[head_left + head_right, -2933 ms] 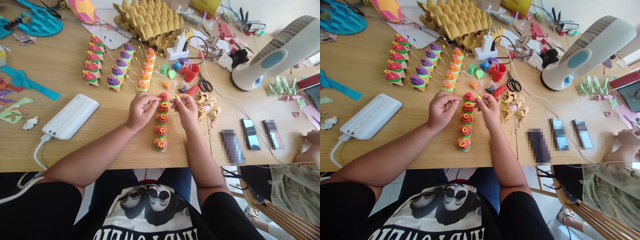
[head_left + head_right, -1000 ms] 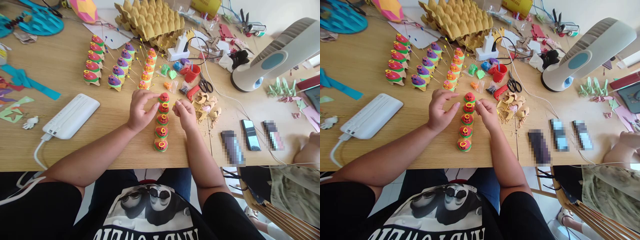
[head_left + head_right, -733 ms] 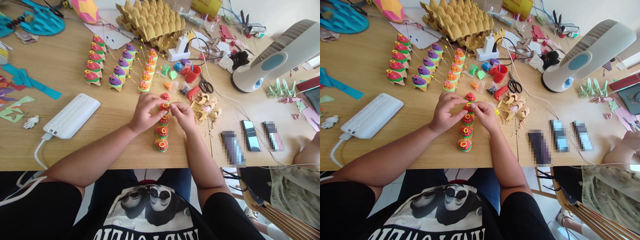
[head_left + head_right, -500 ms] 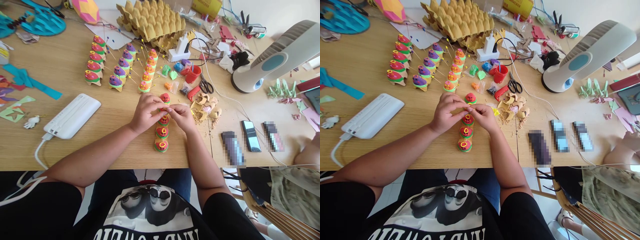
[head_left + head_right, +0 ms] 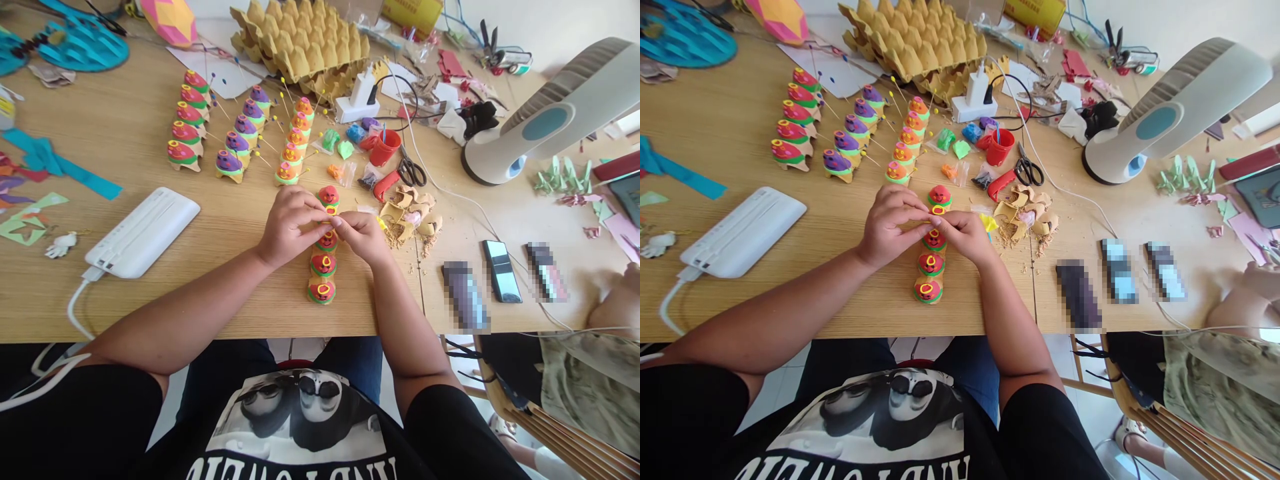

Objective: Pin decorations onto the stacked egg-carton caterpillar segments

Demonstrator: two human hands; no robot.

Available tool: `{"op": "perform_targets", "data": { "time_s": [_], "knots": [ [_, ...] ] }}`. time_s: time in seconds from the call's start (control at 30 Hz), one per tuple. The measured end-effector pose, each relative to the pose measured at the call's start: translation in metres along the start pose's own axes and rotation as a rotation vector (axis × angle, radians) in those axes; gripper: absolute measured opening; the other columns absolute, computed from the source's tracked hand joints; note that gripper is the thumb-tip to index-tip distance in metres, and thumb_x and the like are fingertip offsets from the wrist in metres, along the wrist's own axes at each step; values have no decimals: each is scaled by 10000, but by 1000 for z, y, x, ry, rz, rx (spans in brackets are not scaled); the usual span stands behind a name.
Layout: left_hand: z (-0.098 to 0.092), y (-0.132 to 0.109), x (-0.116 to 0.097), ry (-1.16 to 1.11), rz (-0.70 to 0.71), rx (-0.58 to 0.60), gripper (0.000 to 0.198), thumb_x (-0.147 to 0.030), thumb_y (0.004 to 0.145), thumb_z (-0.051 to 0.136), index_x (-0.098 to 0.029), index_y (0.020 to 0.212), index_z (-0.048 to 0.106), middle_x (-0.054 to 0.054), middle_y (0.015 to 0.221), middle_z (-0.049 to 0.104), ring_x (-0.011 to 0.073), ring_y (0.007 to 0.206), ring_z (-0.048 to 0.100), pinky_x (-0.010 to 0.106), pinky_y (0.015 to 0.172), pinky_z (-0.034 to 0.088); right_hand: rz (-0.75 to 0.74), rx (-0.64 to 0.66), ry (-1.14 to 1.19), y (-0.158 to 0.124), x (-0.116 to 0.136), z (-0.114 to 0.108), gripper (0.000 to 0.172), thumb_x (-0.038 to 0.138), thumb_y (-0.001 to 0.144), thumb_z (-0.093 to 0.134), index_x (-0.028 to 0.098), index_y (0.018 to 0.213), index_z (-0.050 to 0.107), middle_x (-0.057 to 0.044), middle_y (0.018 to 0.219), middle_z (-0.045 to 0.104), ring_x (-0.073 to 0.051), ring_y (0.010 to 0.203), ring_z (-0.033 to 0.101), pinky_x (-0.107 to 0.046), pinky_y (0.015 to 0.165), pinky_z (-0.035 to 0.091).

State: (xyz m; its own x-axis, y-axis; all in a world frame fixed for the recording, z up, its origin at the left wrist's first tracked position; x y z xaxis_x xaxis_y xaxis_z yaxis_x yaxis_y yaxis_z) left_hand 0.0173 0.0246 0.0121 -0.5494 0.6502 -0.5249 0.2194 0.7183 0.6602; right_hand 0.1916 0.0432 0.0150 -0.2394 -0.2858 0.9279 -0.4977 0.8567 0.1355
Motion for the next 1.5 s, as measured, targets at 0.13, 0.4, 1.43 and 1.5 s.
{"op": "perform_targets", "data": {
  "time_s": [0.13, 0.4, 1.43, 1.5],
  "knots": [
    [-1, 0, -1, 15, 10, -16, 152, -419, 894, 729, -270, 872, 755, 31, 899, 700, 235, 961, 610, 465, 946, 489, 10, -29, 23, 0, 0, 1, 631, 730, 878, 602, 177, 580, 554, 27, 549, 454, -89, 554, 372, -261, 522, 281],
    [-5, -1, -1, 17, -59, -74, 127, -368, 920, 686, -263, 911, 757, 38, 929, 689, 234, 982, 607, 461, 963, 495, 119, -295, 338, 2, -16, -9, 343, 544, 892, 672, 203, 899, 713, 3, 720, 642, -88, 574, 460, -227, 495, 328],
    [-1, -2, 2, -1, -43, -31, 151, -397, 944, 683, -270, 961, 762, 34, 905, 676, 211, 930, 604, 423, 911, 495, 157, -54, 334, 0, -7, 1, 478, 652, 771, 770, 176, 822, 775, 15, 639, 597, -114, 665, 537, -237, 581, 422],
    [-1, -1, 1, -8, -16, -40, 135, -375, 944, 686, -267, 965, 764, 33, 901, 676, 209, 929, 604, 413, 898, 492, 142, -48, 316, -1, -6, 1, 450, 624, 773, 785, 177, 829, 779, 16, 641, 599, -114, 672, 544, -236, 589, 428]
  ]
}}
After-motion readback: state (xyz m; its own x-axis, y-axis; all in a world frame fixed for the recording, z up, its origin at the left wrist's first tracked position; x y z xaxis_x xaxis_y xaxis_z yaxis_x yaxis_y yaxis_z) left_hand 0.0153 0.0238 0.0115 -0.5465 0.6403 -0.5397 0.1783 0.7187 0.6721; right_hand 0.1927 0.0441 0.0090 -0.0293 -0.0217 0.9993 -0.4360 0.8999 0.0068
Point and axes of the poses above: each hand's wrist, its own y-axis towards the middle knuckle, its own z-axis out of the palm, x = y × z, the point moved 3 cm from there along y, towards the middle knuckle
